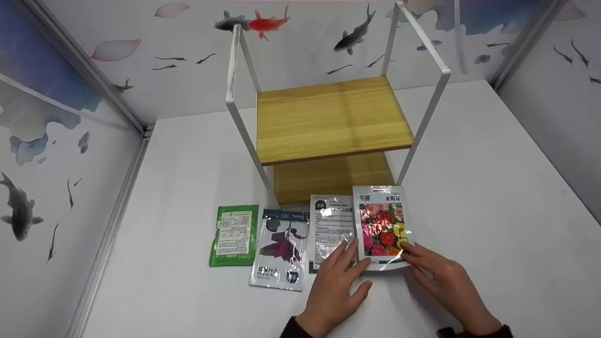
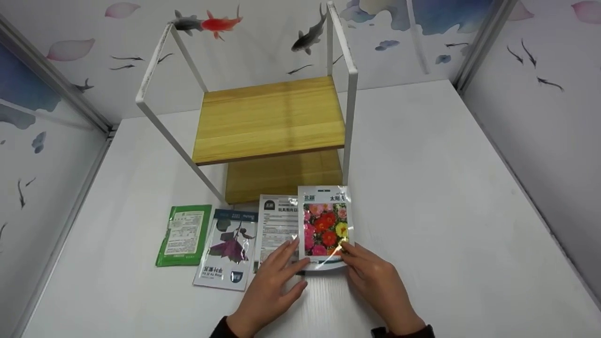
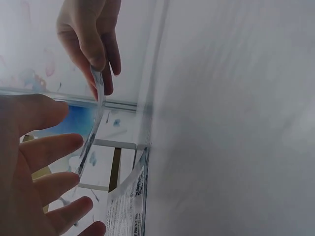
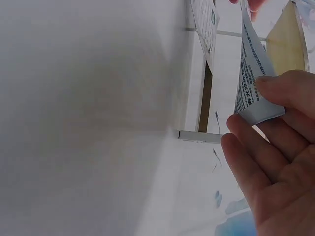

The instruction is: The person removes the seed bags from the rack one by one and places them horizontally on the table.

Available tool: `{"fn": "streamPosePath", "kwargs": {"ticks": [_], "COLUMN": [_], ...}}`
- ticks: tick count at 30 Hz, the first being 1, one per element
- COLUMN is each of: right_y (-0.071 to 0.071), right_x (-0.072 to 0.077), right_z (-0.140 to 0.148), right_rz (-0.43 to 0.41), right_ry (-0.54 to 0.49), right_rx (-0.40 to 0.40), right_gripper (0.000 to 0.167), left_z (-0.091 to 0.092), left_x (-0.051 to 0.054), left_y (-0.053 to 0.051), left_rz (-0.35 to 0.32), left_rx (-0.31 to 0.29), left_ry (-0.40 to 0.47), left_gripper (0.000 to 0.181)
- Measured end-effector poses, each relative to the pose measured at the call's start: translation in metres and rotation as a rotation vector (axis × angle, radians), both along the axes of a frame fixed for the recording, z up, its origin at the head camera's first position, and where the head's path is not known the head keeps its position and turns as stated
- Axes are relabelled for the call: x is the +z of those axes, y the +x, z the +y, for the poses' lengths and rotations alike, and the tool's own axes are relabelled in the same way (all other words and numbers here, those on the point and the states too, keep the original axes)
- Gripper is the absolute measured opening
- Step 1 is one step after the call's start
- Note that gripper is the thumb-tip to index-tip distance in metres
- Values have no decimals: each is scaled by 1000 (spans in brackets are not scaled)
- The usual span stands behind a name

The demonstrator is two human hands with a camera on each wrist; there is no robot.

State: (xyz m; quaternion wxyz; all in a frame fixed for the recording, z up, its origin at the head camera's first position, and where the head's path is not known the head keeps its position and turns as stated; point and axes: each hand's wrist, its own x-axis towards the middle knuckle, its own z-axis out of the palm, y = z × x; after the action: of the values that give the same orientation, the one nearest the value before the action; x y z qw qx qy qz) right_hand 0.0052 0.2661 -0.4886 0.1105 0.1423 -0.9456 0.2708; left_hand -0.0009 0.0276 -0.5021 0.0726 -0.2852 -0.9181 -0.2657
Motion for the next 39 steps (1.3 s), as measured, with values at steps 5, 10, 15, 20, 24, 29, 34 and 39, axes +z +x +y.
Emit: {"fn": "streamPosePath", "kwargs": {"ticks": [5,10,15,20,24,29,34,39], "right_y": [-2,-2,-3,-3,-3,-4,-4,-5], "right_x": [-3,-8,-7,-4,-3,-5,-5,-6], "right_z": [7,9,9,7,7,6,5,5], "right_rz": [-60,-135,-206,-319,-387,-468,-514,-560], "right_ry": [3,4,24,44,60,57,92,124], "right_rx": [17,27,19,16,16,-15,-28,-47], "right_gripper": [42,43,42,38,37,39,43,45], "left_z": [2,4,6,7,10,13,17,19], "left_x": [-1,-2,-4,-8,-9,-10,-12,-13], "left_y": [0,0,0,0,-1,-3,-5,-6], "left_rz": [-13,-6,-14,-97,-113,-90,-67,-102], "left_rx": [-6,-23,-29,-28,-22,-12,-7,-4], "left_ry": [-39,-52,-59,-83,-107,-124,-131,-138], "left_gripper": [42,42,42,45,47,49,50,51]}}
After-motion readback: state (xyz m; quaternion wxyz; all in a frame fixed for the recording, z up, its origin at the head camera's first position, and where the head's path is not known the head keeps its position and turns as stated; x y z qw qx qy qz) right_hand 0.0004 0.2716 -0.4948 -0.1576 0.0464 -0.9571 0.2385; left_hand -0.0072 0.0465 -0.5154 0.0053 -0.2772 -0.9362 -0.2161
